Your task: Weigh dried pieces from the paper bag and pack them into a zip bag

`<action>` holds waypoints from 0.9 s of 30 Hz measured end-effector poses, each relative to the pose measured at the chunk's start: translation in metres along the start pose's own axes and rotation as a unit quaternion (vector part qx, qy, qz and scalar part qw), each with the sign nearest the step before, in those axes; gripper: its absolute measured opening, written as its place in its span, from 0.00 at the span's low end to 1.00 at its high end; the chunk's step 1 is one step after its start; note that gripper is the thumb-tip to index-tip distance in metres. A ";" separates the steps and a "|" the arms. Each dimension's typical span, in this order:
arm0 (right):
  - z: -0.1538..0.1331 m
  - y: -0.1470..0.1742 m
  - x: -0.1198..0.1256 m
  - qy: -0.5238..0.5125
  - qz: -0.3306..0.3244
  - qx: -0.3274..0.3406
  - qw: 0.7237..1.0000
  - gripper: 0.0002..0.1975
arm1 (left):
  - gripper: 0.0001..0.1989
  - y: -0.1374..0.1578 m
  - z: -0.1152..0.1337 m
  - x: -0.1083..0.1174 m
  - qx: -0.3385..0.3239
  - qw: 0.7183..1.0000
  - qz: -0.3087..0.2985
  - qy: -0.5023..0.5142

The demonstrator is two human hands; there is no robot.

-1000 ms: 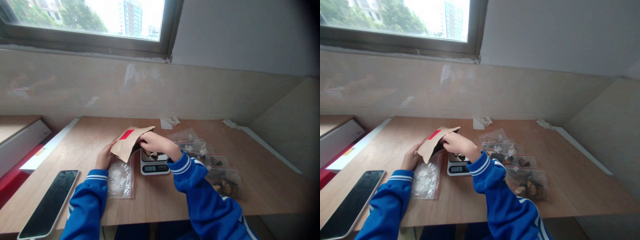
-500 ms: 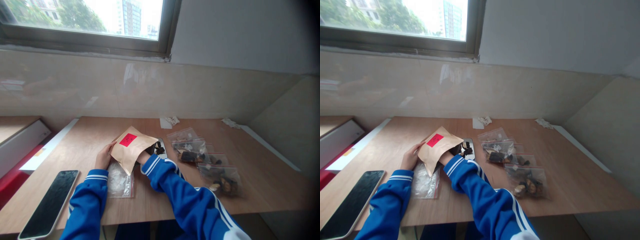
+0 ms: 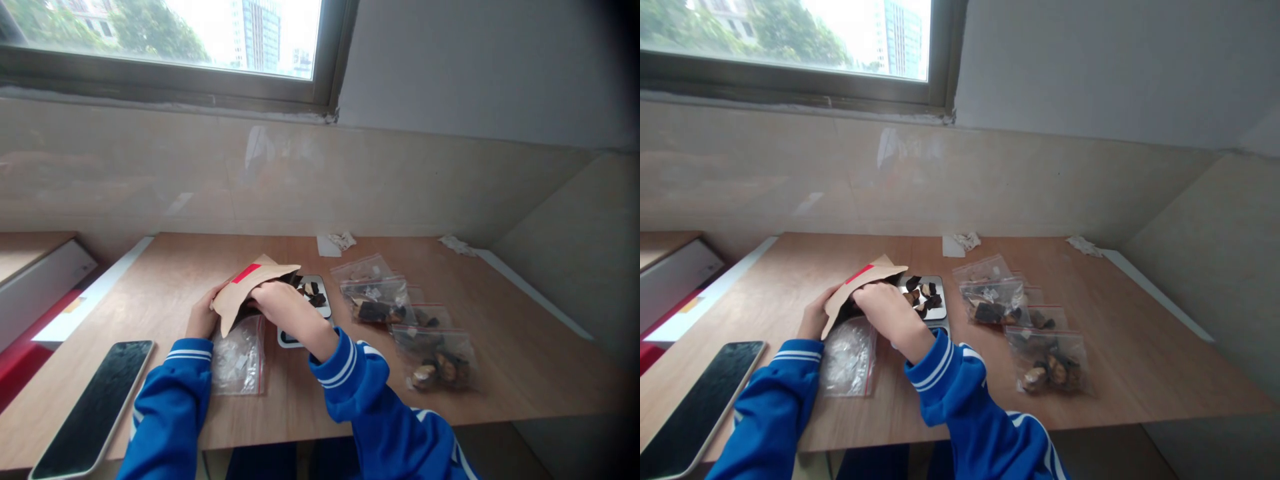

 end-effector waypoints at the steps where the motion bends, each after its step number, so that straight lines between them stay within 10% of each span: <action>1: -0.005 0.003 0.009 -0.002 0.002 0.003 1.000 0.07 | 0.23 0.000 -0.001 -0.001 -0.002 1.000 -0.003 0.007; 7: -0.007 0.040 0.069 -0.165 0.196 0.004 0.967 0.10 | 0.25 -0.006 -0.013 -0.005 0.003 1.000 -0.002 -0.021; 11: 0.034 0.091 0.066 -0.214 0.305 -0.098 0.923 0.09 | 0.23 -0.010 -0.024 -0.008 0.034 0.997 0.002 -0.073; 19: 0.063 0.110 -0.004 -0.081 0.184 -0.058 0.978 0.11 | 0.24 -0.010 -0.018 -0.004 0.041 0.996 -0.001 -0.076; 27: 0.066 0.099 -0.013 -0.004 0.118 -0.052 0.992 0.19 | 0.22 -0.009 -0.013 -0.002 0.047 0.996 -0.001 -0.075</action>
Point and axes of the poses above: each hand's wrist, its own y-axis away from the middle knuckle, its own x-axis out of the back of the hand, z = x × y, the point moved 6 cm from there along -y, towards the middle knuckle, and after that the axes turned 14 degrees about -y, right-handed, at the moved point
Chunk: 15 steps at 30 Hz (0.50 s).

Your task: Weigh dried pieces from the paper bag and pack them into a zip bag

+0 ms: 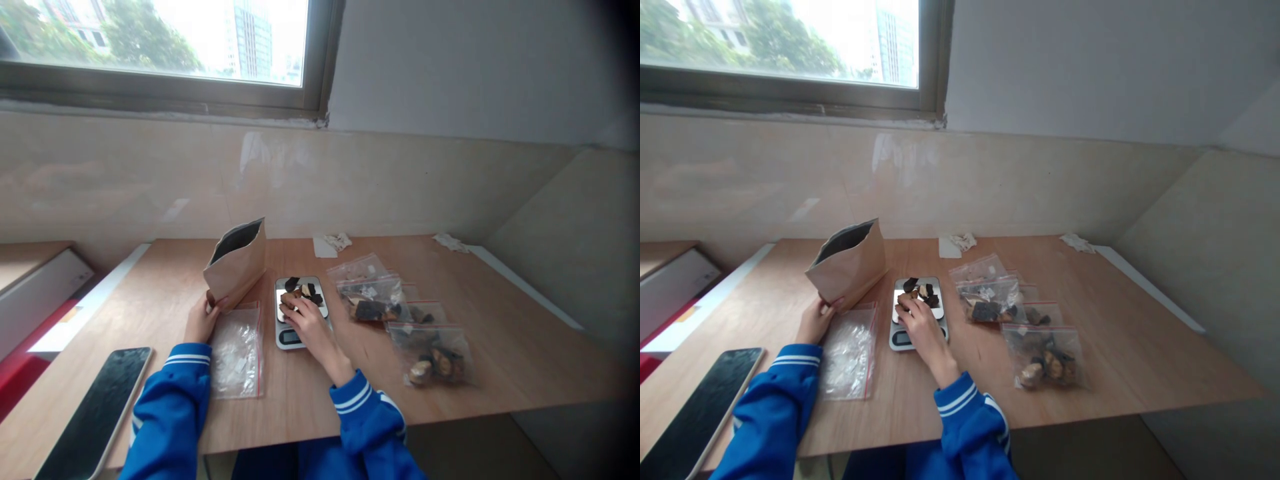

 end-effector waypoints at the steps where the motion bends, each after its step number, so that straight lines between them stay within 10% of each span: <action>1: -0.001 0.001 0.004 -0.006 -0.001 -0.002 1.000 0.20 | 0.22 0.000 0.001 0.000 -0.001 1.000 0.000 0.000; 15: 0.050 0.056 0.039 -0.087 0.219 -0.121 0.964 0.11 | 0.26 -0.003 0.002 0.000 0.001 1.000 0.004 -0.008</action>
Point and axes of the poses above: each hand's wrist, its own y-axis away from the middle knuckle, its own x-axis out of the back of the hand, z = x × y, the point moved 6 cm from there along -y, towards the middle knuckle, and after that the axes turned 14 degrees about -y, right-handed, at the moved point
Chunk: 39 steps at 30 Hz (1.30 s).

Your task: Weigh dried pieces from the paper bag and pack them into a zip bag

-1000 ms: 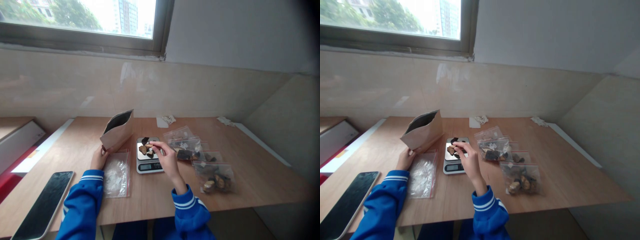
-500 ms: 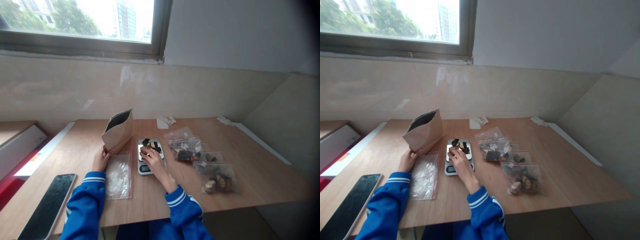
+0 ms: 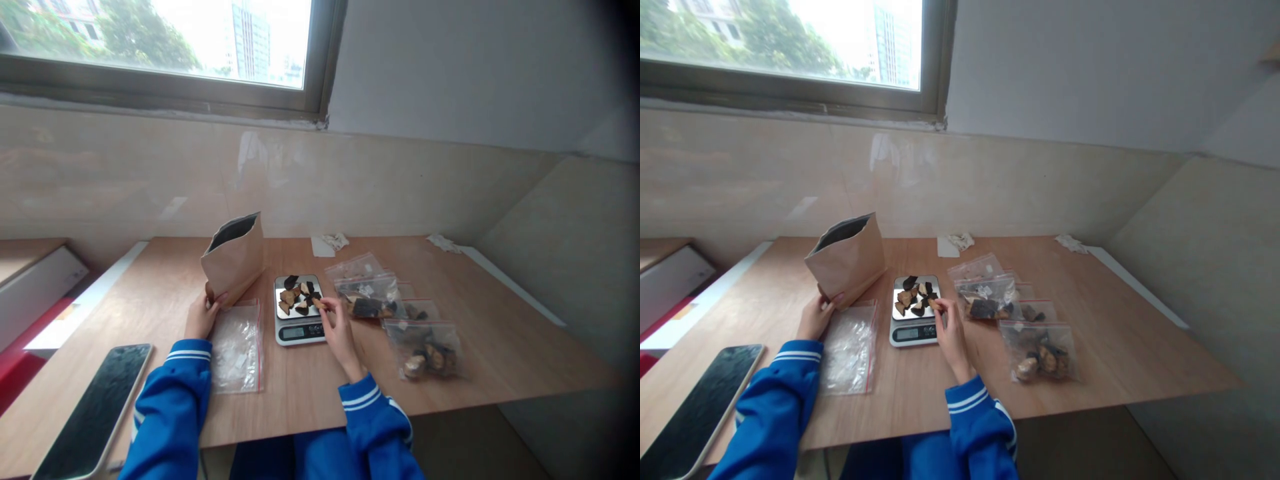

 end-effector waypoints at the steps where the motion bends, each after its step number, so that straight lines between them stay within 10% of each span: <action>1: -0.001 0.000 -0.001 0.019 -0.009 0.004 1.000 0.10 | 0.26 0.000 -0.001 0.000 0.002 1.000 -0.002 -0.003; 39: -0.002 -0.002 0.015 0.051 0.039 0.014 0.998 0.16 | 0.27 -0.008 -0.009 -0.005 0.030 1.000 -0.007 0.000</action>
Point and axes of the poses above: each hand's wrist, its own y-axis away from the middle knuckle, its own x-axis out of the back of the hand, z = x × y, the point moved 6 cm from there along -y, towards the middle knuckle, and after that the axes turned 14 degrees about -y, right-handed, at the moved point
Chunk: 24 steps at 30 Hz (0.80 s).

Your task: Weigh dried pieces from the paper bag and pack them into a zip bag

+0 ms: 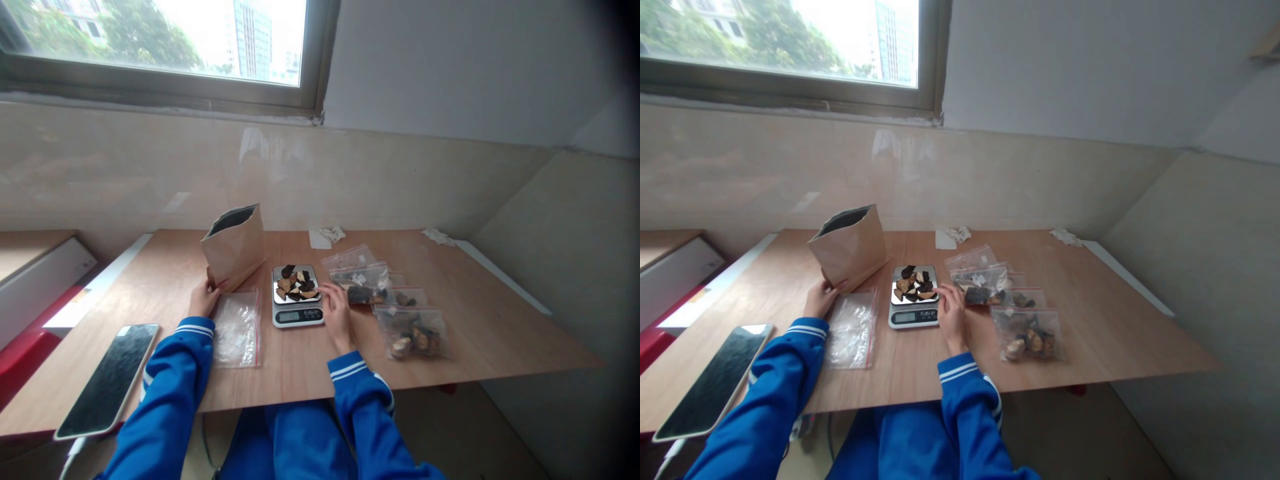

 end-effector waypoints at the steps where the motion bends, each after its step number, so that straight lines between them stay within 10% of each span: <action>1: 0.001 0.000 0.000 -0.004 0.005 -0.001 1.000 0.16 | 0.27 0.000 0.001 0.000 -0.002 1.000 0.001 0.005; 14: -0.028 0.000 0.009 -0.022 0.074 0.016 0.997 0.14 | 0.22 0.001 -0.003 -0.001 -0.011 0.999 0.013 0.034; 24: -0.174 -0.085 -0.054 -0.027 -0.298 0.200 0.933 0.13 | 0.24 0.018 0.021 0.011 -0.049 0.996 0.023 0.067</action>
Point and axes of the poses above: each hand's wrist, its own y-axis away from the middle knuckle, its own x-axis out of the back of the hand, z = x × y, the point moved 6 cm from there along -y, towards the middle knuckle, and after that the axes turned 14 degrees about -y, right-handed, at the moved point
